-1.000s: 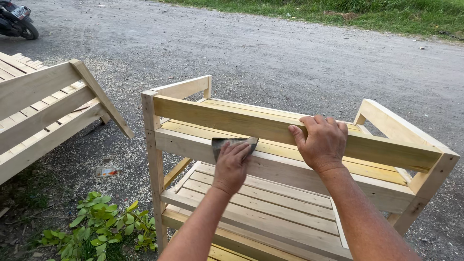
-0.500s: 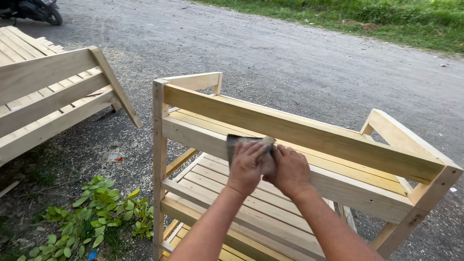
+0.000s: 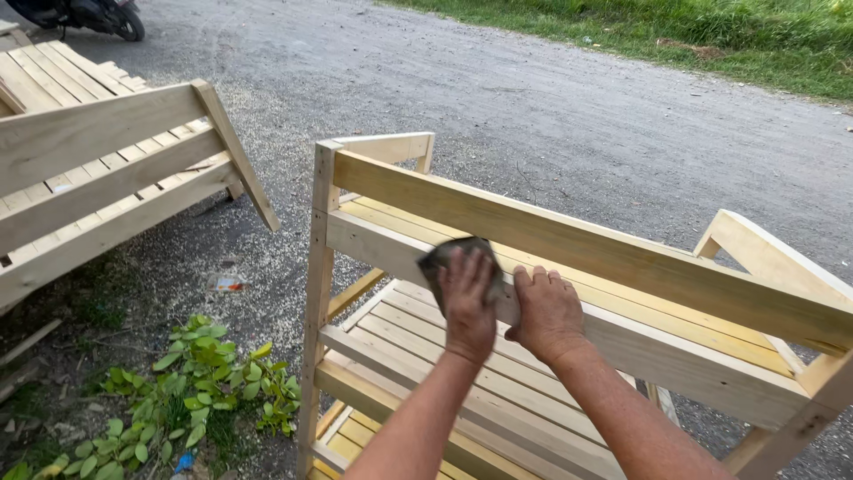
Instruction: The person sands a light-colored wooden furniture frame outdoors using a sheet of sandpaper held by hand. They work along the top rails, side rails, and legs of the frame, repositioning around the piece and re-folding the sandpaper as they smooth different surfaces.
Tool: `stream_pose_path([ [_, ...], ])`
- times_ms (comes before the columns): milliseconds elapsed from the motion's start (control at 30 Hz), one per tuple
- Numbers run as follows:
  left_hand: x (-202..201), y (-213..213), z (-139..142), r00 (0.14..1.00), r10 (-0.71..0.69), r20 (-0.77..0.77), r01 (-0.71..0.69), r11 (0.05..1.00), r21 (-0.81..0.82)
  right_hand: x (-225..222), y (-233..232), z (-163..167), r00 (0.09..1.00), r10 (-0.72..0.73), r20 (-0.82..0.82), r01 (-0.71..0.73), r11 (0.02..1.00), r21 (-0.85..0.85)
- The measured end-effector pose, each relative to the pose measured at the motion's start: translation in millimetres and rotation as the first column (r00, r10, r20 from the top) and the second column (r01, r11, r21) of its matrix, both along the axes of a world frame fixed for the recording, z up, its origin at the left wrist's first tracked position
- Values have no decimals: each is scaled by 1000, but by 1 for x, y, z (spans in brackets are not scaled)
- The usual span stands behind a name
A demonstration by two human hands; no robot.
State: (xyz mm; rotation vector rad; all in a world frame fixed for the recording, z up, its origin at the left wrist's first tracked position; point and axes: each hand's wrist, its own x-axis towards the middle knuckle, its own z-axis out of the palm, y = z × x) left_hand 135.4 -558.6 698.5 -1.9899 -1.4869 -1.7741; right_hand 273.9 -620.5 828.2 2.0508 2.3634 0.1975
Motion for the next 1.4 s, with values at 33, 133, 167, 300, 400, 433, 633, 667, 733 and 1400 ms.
stream_pose_path([
  [33, 1, -4, -4, 993, -61, -102, 58, 998, -30, -3, -1, 2, 1000, -12, -9, 12, 1000, 3],
  [133, -33, 2, -6, 973, -42, -227, 48, 999, 20, -4, -7, 3, 1000, -9, -13, 10, 1000, 29],
  [167, -50, 7, -4, 996, -58, -62, 60, 998, 20, -2, -9, 3, 1000, 14, -3, -14, 998, 60],
  [300, -88, 20, 12, 958, 165, 237, -169, 986, -4, 0, -11, -5, 1000, 9, 26, -12, 992, 128],
  [400, -63, 11, 14, 950, 144, 276, -171, 982, 75, -12, -6, -16, 998, 46, 41, -54, 973, 222],
  [433, -49, 3, 12, 981, 110, 163, -134, 980, 145, -18, -2, -20, 998, 68, 1, -66, 962, 263],
  [633, -64, -12, 15, 929, -176, -326, 195, 981, 25, -32, 2, -29, 997, 73, -11, -66, 954, 294],
  [667, -82, -10, 19, 924, -168, -344, 190, 981, 33, -32, 0, -29, 997, 74, 8, -72, 936, 344],
  [733, -118, -4, 31, 971, -131, -199, 137, 990, 15, -32, -3, -27, 998, 55, 29, -62, 920, 386],
  [1400, -179, 65, 28, 955, 132, 265, -148, 988, 38, -69, -2, -22, 993, -106, 58, 86, 955, 283],
])
